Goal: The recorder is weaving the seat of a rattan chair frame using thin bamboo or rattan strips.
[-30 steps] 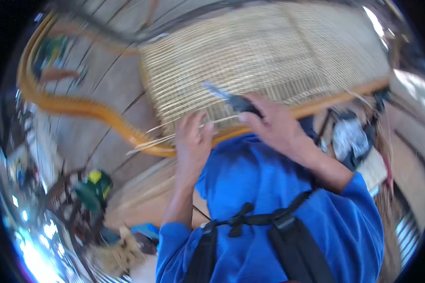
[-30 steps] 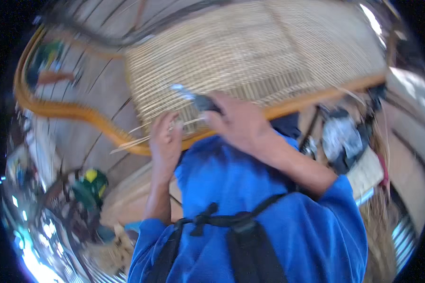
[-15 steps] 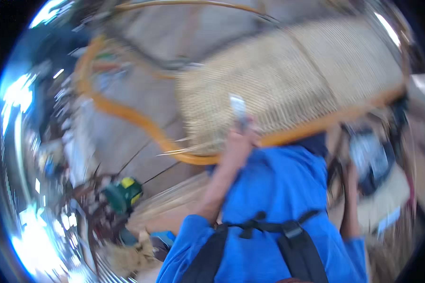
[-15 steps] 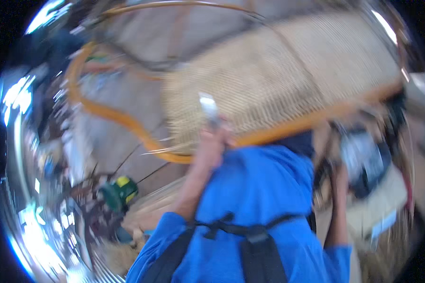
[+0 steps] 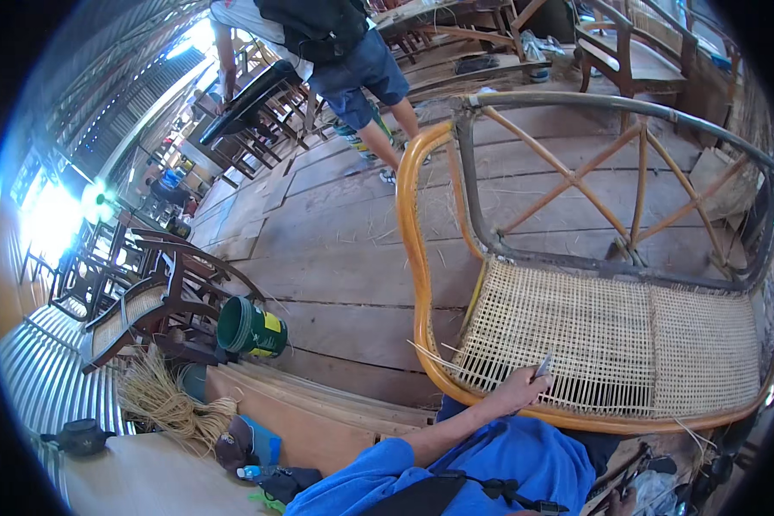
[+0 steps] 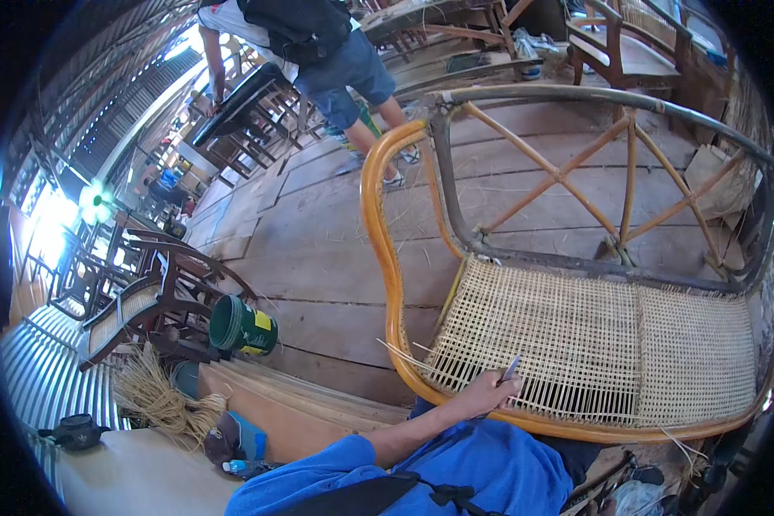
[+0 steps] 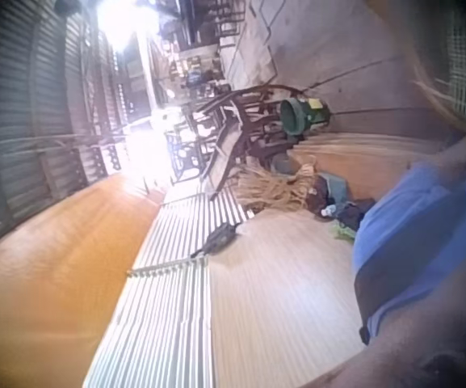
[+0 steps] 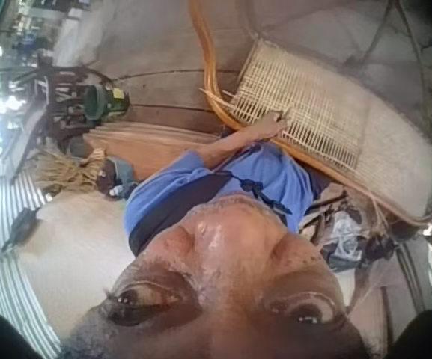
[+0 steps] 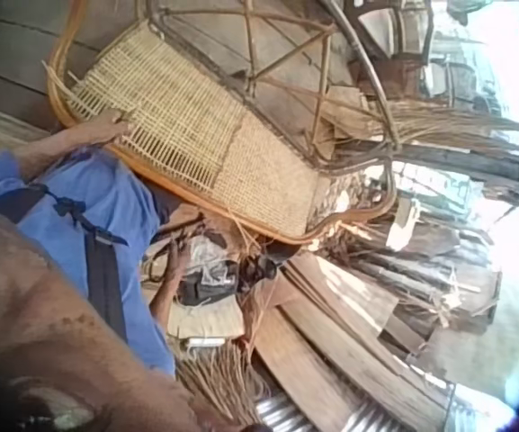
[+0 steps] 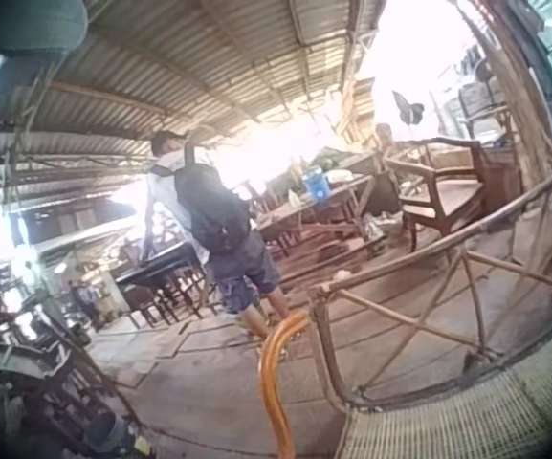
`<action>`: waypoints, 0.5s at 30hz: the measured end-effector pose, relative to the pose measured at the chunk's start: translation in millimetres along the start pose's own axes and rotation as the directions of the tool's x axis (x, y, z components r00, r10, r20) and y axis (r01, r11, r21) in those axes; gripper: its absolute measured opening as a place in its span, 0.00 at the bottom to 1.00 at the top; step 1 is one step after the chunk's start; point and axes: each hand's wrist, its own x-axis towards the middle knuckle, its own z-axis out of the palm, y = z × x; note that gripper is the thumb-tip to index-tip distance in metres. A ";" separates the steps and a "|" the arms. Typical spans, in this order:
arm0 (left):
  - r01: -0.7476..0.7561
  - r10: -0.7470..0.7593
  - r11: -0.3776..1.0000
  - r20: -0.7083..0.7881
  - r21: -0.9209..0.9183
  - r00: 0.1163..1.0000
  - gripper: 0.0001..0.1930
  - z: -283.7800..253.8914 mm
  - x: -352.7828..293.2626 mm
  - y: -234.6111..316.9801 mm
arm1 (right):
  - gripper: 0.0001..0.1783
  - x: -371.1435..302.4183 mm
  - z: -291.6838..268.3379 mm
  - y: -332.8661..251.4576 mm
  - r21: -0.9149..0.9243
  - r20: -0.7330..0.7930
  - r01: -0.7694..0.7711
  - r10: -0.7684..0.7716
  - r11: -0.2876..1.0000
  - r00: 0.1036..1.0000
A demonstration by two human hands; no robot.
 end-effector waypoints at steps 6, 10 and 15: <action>0.077 -0.051 0.975 -0.131 0.208 0.990 0.17 -39.9 -1.7 -2.0 | 0.21 33.2 3.7 -68.3 0.013 0.016 -0.048 0.047 0.999 0.999; 0.131 0.083 0.838 -0.362 0.530 0.929 0.19 -82.2 -22.1 2.3 | 0.15 17.8 25.8 -128.7 0.138 -0.114 0.186 -0.171 0.973 0.979; 0.259 0.219 0.618 -0.479 0.742 0.850 0.18 -155.2 -19.4 -2.9 | 0.18 66.7 26.5 -149.9 0.138 0.028 0.180 -0.186 0.974 0.982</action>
